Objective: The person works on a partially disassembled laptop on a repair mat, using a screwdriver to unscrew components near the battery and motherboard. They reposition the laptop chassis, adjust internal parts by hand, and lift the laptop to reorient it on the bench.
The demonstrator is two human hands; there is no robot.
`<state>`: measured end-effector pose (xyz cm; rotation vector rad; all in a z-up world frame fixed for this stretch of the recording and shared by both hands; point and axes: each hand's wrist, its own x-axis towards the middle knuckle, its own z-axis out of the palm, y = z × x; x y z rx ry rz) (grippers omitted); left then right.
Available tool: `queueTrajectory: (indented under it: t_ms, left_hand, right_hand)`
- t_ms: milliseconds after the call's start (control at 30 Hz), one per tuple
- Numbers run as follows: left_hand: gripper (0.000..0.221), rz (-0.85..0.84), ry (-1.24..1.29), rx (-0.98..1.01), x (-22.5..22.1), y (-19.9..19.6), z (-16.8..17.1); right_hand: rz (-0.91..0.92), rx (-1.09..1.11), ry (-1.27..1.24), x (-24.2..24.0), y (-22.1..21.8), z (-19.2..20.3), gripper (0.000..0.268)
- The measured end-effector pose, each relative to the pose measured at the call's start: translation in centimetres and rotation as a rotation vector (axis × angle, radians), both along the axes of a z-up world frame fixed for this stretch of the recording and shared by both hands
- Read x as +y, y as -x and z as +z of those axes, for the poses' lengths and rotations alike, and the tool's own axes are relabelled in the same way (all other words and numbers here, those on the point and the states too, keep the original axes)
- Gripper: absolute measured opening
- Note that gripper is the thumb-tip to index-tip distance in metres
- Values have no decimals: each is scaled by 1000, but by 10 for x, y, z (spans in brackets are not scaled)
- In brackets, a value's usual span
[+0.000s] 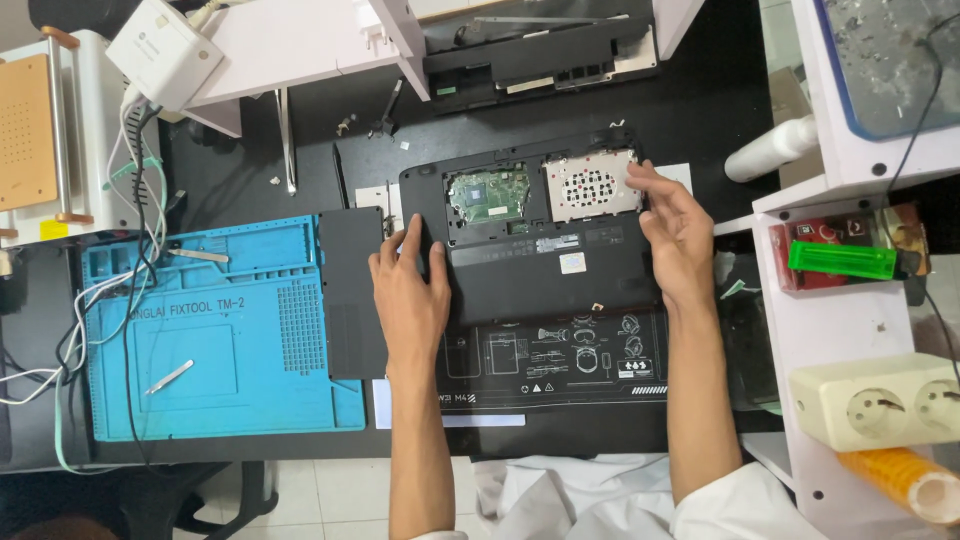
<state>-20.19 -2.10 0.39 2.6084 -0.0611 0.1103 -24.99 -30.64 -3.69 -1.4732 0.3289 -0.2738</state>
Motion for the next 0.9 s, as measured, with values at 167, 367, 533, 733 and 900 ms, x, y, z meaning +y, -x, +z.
queueTrajectory:
  t_ms: [167,367,533,733,900]
  left_hand:
    - [45,-28,-41,-55,1,3,-2]
    - [46,-32,-133,-72,-1,8,-8]
    - [47,-40,-163,-114,-2,11,-13]
    - [50,3,-91,-70,-4,13,-12]
    - [54,111,13,-42,-9,2,-10]
  right_hand:
    - [13,-45,75,4,2,-3,45]
    - [17,10,157,9,6,1,44]
    - [26,-61,241,9,7,-7,44]
    - [10,-85,231,11,7,-3,49]
    - [7,37,192,5,0,-3,64]
